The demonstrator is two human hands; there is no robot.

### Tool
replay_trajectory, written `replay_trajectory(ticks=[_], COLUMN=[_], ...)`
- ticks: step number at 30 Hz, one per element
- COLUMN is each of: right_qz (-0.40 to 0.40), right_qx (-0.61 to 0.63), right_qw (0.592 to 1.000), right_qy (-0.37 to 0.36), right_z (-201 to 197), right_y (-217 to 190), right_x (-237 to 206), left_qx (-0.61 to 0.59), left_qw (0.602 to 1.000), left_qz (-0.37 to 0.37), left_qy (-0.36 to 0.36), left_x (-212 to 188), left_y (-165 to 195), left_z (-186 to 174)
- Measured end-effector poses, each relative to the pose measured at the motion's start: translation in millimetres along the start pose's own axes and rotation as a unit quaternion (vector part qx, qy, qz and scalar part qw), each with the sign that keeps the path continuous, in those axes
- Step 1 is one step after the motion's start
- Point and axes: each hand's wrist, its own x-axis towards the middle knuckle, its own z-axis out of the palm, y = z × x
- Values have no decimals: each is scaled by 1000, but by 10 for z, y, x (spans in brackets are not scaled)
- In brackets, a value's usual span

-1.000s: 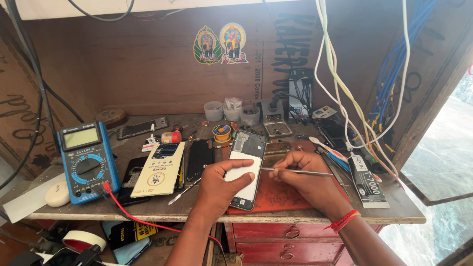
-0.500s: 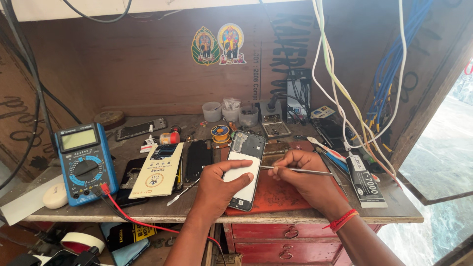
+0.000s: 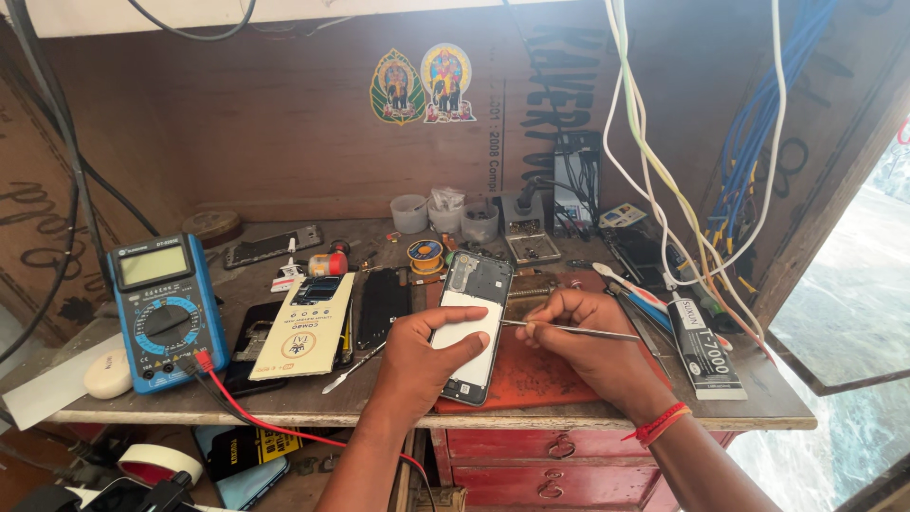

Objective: The person holds a disassembled smartphone in one hand and uses a metal pry tool to work along the inside of the phone's back housing, prying at the battery and adhesive. They reposition the phone and continue prying along its edge throughout the episode.

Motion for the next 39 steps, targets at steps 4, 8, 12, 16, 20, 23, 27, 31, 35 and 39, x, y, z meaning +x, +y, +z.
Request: replay_trajectory(ticks=[4, 8, 12, 16, 20, 23, 27, 31, 35, 39], right_qz=[11, 4, 8, 6, 6, 9, 3, 13, 8, 6], right_qx=[3, -22, -12, -41, -6, -11, -19, -24, -16, -32], right_qw=[1000, 1000, 1000, 999, 1000, 1000, 1000, 999, 1000, 999], right_qy=[12, 11, 10, 18, 7, 14, 16, 20, 21, 10], right_z=[2, 15, 8, -6, 26, 16, 28, 48, 49, 57], right_y=[-10, -12, -8, -12, -6, -25, -24, -17, -22, -8], right_x=[0, -1, 1, -3, -8, -12, -12, -5, -1, -6], left_qx=[-5, -8, -17, -5, -17, -13, -6, -26, -17, -23], left_qw=[1000, 1000, 1000, 1000, 1000, 1000, 1000, 1000, 1000, 1000], left_qz=[-8, -1, 0, 7, -4, 2, 2, 1, 1, 1], left_qy=[-4, -4, -5, 0, -2, -3, -1, -7, -6, -5], left_x=[11, 12, 19, 18, 16, 21, 19, 12, 8, 5], left_y=[-1, -20, -38, -46, -40, -43, -48, -47, -45, -53], left_z=[2, -4, -1, 8, -9, 6, -1, -24, -31, -41])
